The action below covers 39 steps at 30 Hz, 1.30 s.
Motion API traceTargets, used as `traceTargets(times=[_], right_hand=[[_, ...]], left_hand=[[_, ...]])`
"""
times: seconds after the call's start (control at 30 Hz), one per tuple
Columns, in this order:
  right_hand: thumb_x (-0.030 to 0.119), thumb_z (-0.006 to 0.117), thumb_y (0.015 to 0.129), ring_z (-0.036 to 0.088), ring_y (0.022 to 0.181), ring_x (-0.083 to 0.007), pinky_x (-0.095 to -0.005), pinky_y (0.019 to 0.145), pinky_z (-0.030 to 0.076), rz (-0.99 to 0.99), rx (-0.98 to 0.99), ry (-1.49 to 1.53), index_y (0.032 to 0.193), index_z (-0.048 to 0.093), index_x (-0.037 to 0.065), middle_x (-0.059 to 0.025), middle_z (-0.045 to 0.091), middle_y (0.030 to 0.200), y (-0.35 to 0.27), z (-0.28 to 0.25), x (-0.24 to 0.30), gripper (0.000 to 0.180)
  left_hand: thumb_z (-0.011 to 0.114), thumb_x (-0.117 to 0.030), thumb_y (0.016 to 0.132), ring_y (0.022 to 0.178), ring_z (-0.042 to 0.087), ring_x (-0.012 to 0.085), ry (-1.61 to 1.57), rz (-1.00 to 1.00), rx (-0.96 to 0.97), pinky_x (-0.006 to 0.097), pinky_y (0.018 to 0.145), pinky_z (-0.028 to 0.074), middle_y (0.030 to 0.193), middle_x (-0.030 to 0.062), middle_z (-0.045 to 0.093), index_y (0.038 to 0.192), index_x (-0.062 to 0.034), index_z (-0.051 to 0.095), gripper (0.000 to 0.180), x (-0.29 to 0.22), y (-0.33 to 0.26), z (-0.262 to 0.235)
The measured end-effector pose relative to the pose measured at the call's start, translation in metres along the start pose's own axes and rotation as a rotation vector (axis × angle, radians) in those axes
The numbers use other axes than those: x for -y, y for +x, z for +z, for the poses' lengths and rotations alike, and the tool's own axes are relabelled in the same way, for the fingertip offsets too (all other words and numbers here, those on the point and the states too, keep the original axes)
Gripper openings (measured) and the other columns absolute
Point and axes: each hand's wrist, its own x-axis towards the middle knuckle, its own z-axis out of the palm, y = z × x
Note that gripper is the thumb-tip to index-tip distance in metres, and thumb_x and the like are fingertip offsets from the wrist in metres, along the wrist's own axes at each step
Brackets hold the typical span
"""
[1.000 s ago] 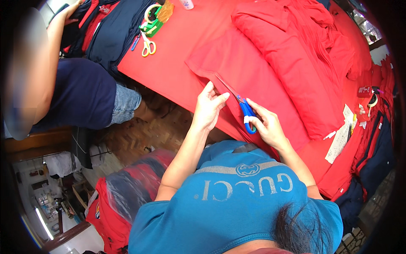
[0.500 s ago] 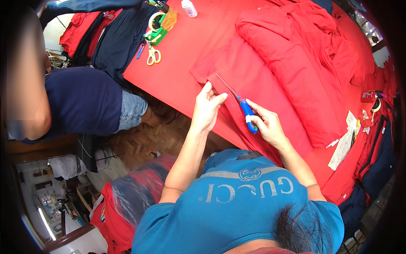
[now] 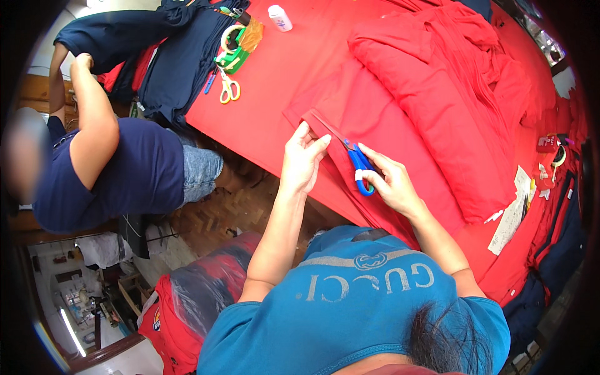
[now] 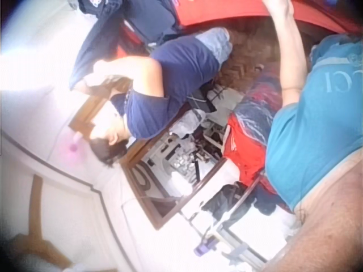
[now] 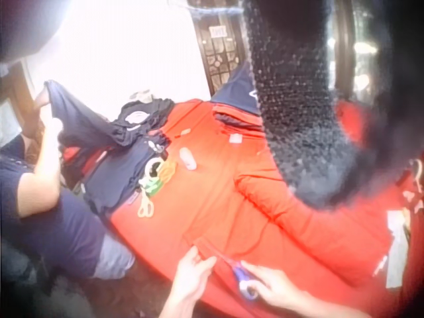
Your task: The person uses blue-handled scissors to trim the edges of a stack of red t-shirts on a table. They repeatedly align the fabric and make precise cuts along the hem and side seams. A second person is visible in the background working on dark-colored garments.
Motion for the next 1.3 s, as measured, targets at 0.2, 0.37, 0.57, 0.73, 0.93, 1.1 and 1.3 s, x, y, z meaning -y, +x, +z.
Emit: traceTargets(times=[0.2,0.37,0.57,0.73,0.93,1.1,1.3], right_hand=[[0.017,0.061,0.091,0.064,0.098,-0.0272,-0.0372,0.087,0.049,0.081,0.04,-0.011,0.137,0.047,0.002,-0.0202,0.063,0.112,-0.002,-0.002,0.006,0.051],[0.016,0.061,0.09,0.063,0.105,-0.0312,-0.038,0.09,0.048,0.003,0.069,-0.122,0.137,0.047,0.002,-0.0223,0.061,0.117,0.005,-0.007,0.021,0.051],[0.011,0.059,0.09,0.063,0.105,-0.0308,-0.0373,0.091,0.047,-0.124,-0.026,-0.054,0.137,0.048,0.002,-0.0234,0.059,0.124,0.012,-0.003,0.008,0.049],[0.01,0.059,0.09,0.063,0.104,-0.0302,-0.0377,0.089,0.049,0.078,0.046,0.002,0.136,0.048,0.002,-0.0232,0.059,0.124,0.01,-0.007,0.014,0.048],[0.014,0.061,0.09,0.065,0.099,-0.0303,-0.0379,0.085,0.051,-0.088,0.046,-0.13,0.138,0.046,0.003,-0.0216,0.061,0.115,0.012,-0.006,0.013,0.052],[0.016,0.064,0.089,0.065,0.098,-0.0314,-0.0385,0.085,0.051,-0.107,0.035,-0.133,0.139,0.044,0.003,-0.0198,0.062,0.11,0.017,-0.006,0.021,0.055],[0.014,0.062,0.09,0.065,0.098,-0.0317,-0.0383,0.086,0.051,-0.124,0.014,-0.13,0.138,0.044,0.002,-0.0206,0.062,0.112,0.02,-0.006,0.019,0.053]], left_hand=[[0.052,0.003,0.091,0.109,0.059,0.0192,-0.113,0.064,0.036,0.035,0.094,0.047,0.119,0.0097,0.062,0.121,0.0006,0.055,0.031,0.008,0.019,-0.023],[0.054,0.004,0.09,0.112,0.059,0.0207,0.049,0.078,0.069,0.036,0.098,0.046,0.123,0.0111,0.06,0.124,0.0015,0.055,0.034,-0.009,0.012,-0.008],[0.059,0.003,0.09,0.099,0.062,0.0145,0.04,0.098,0.06,0.029,0.087,0.051,0.115,0.0104,0.063,0.12,0.0014,0.056,0.031,-0.01,0.011,0.0],[0.058,0.005,0.089,0.1,0.062,0.0138,-0.024,0.078,0.033,0.028,0.087,0.05,0.115,0.0097,0.063,0.121,0.0013,0.055,0.032,-0.012,0.014,-0.001],[0.056,0.007,0.088,0.104,0.059,0.0143,0.066,0.174,0.027,0.027,0.092,0.047,0.118,0.0105,0.061,0.125,0.0032,0.053,0.037,-0.009,0.023,-0.016],[0.057,0.008,0.087,0.104,0.059,0.0147,0.059,0.189,0.053,0.027,0.092,0.047,0.118,0.0106,0.06,0.126,0.0047,0.052,0.039,-0.015,0.015,-0.001],[0.059,0.007,0.087,0.105,0.059,0.0152,0.032,0.156,0.064,0.028,0.093,0.047,0.116,0.0098,0.061,0.126,0.0031,0.052,0.04,-0.015,0.016,-0.002]])
